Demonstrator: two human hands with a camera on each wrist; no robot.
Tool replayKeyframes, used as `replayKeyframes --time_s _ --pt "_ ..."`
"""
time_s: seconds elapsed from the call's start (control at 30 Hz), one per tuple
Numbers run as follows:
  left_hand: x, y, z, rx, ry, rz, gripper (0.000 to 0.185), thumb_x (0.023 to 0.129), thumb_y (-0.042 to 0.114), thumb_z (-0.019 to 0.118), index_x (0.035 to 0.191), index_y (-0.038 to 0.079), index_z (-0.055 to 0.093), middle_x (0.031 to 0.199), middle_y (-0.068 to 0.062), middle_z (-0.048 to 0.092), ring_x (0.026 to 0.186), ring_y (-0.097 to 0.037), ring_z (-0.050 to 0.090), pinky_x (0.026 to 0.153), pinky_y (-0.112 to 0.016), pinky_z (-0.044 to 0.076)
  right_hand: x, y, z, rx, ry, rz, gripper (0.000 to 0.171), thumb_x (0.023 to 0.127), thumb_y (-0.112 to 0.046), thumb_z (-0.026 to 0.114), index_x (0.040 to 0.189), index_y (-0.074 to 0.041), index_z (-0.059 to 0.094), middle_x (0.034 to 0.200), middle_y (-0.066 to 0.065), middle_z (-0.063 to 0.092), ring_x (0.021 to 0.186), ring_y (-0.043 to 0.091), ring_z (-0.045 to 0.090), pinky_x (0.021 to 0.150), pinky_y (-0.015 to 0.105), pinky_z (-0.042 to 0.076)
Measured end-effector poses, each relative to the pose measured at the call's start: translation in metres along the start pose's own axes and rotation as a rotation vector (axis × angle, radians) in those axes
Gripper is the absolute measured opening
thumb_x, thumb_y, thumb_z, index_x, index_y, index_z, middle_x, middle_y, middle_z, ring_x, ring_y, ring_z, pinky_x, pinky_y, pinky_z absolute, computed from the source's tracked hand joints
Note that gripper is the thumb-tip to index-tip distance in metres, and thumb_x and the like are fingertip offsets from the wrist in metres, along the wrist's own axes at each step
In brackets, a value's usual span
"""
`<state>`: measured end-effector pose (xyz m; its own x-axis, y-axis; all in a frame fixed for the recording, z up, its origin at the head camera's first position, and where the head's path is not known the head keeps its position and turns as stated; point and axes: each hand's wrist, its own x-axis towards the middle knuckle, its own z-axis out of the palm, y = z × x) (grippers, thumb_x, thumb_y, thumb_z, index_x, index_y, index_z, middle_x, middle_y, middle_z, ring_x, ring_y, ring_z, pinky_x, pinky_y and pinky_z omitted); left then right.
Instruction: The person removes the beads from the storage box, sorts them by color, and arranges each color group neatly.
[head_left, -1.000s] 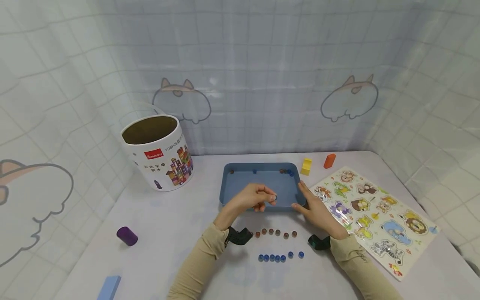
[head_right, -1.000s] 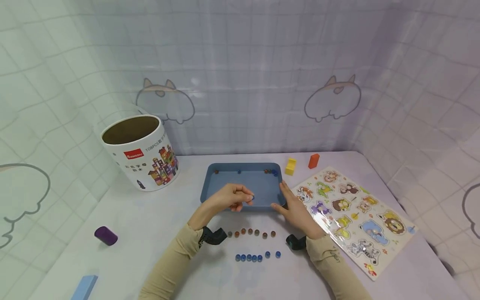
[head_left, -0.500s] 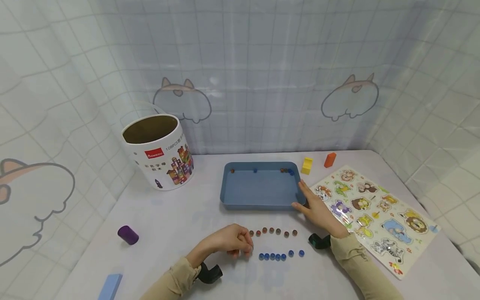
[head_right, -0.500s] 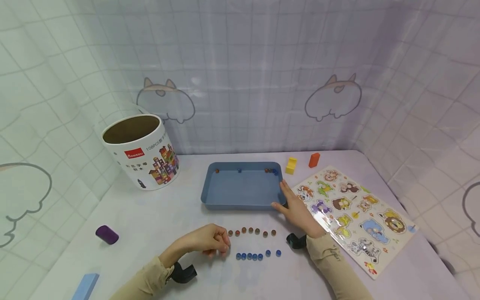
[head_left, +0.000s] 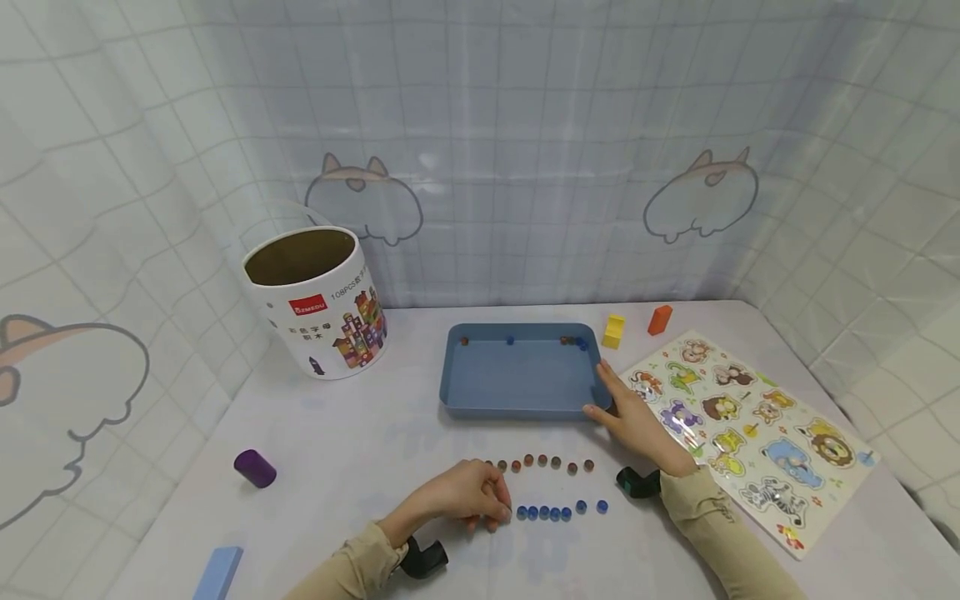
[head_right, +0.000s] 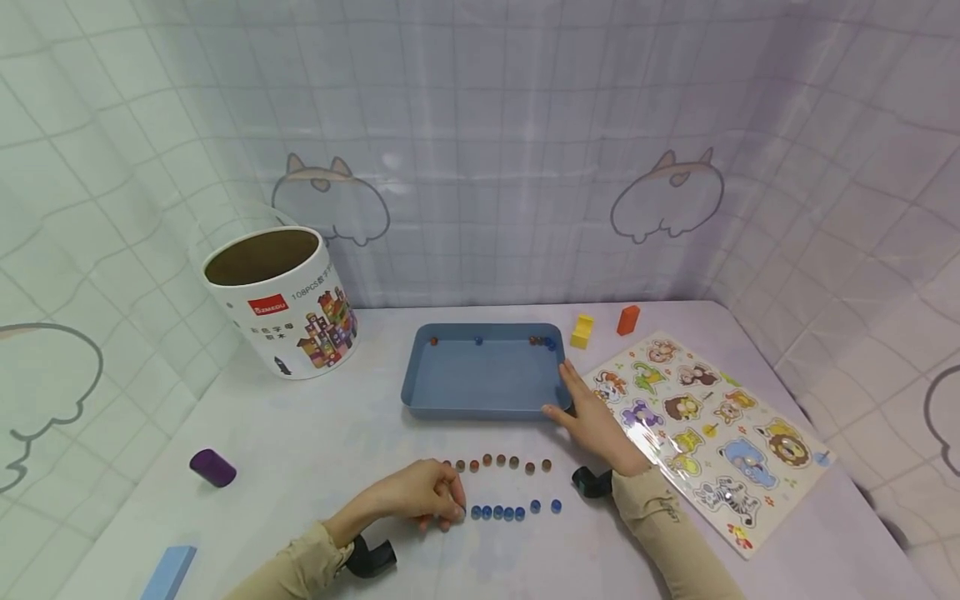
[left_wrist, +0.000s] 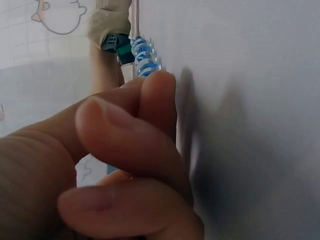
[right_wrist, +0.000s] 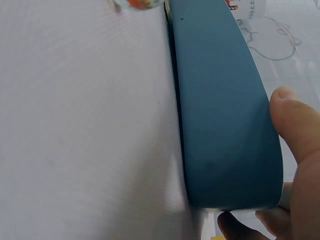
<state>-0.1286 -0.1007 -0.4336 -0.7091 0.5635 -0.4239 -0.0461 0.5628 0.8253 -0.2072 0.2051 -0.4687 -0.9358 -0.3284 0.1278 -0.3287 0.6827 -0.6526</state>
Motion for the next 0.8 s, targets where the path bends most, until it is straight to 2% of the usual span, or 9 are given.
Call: replayKeyframes --time_s 0.1,0.17,0.3,0.4,0.53,0.67,0.8 --pt "0.001 0.008 -0.008 0.036 0.039 0.0 0.003 0.088 0.017 0.071 0.086 0.015 0.069 0.061 -0.002 0.067 0.039 -0.009 0.048 0.041 -0.022 0.039 0.0 -0.001 0.0 -0.007 -0.007 -0.002 0.081 0.096 -0.035 0.061 0.152 0.005 0.019 0.16 0.025 0.014 0.146 0.044 0.018 0.115 0.058 0.022" --pt "0.005 0.017 -0.019 0.039 0.061 0.012 0.007 0.091 0.021 0.068 0.091 0.015 0.07 0.065 -0.006 0.069 0.04 -0.011 0.047 0.04 -0.022 0.037 0.0 0.0 0.0 -0.006 -0.009 -0.002 0.081 0.096 -0.035 0.06 0.152 0.005 0.018 0.16 0.025 0.013 0.146 0.044 0.018 0.115 0.058 0.022" --pt "0.026 0.039 -0.048 -0.065 0.06 0.063 0.026 0.097 0.025 0.061 0.112 0.006 0.067 0.081 -0.017 0.071 0.042 -0.01 0.046 0.042 -0.022 0.032 0.0 0.001 0.001 0.005 -0.003 0.0 0.081 0.095 -0.034 0.061 0.152 0.005 0.018 0.16 0.024 0.013 0.146 0.044 0.018 0.115 0.058 0.022" --pt "0.059 0.054 -0.07 -0.224 0.066 0.088 0.038 0.1 0.025 0.056 0.129 0.001 0.058 0.091 -0.017 0.069 0.046 -0.007 0.046 0.047 -0.023 0.034 0.0 0.004 0.002 0.006 0.005 0.005 0.082 0.095 -0.034 0.062 0.152 0.004 0.018 0.16 0.025 0.013 0.146 0.044 0.019 0.115 0.058 0.023" --pt "0.112 0.065 -0.085 -0.421 0.175 0.064 0.043 0.102 0.026 0.052 0.138 0.003 0.049 0.105 -0.008 0.065 0.06 -0.008 0.052 0.061 -0.025 0.04 -0.001 0.006 0.004 0.008 0.016 0.001 0.082 0.095 -0.035 0.062 0.153 0.004 0.018 0.16 0.025 0.014 0.145 0.045 0.02 0.114 0.059 0.025" --pt "0.159 0.067 -0.086 -0.513 0.267 -0.019 0.045 0.102 0.024 0.052 0.141 0.003 0.045 0.122 -0.014 0.062 0.07 -0.011 0.055 0.069 -0.026 0.044 -0.001 0.007 0.005 0.004 0.025 -0.009 0.082 0.095 -0.035 0.062 0.152 0.005 0.019 0.159 0.025 0.016 0.145 0.044 0.022 0.113 0.06 0.026" --pt "0.189 0.071 -0.079 -0.551 0.249 -0.102 0.044 0.102 0.018 0.05 0.142 0.0 0.044 0.122 -0.019 0.062 0.069 -0.011 0.057 0.063 -0.021 0.045 0.0 0.006 0.003 0.0 0.02 -0.013 0.081 0.095 -0.038 0.06 0.152 0.004 0.02 0.16 0.023 0.017 0.145 0.043 0.023 0.113 0.059 0.026"
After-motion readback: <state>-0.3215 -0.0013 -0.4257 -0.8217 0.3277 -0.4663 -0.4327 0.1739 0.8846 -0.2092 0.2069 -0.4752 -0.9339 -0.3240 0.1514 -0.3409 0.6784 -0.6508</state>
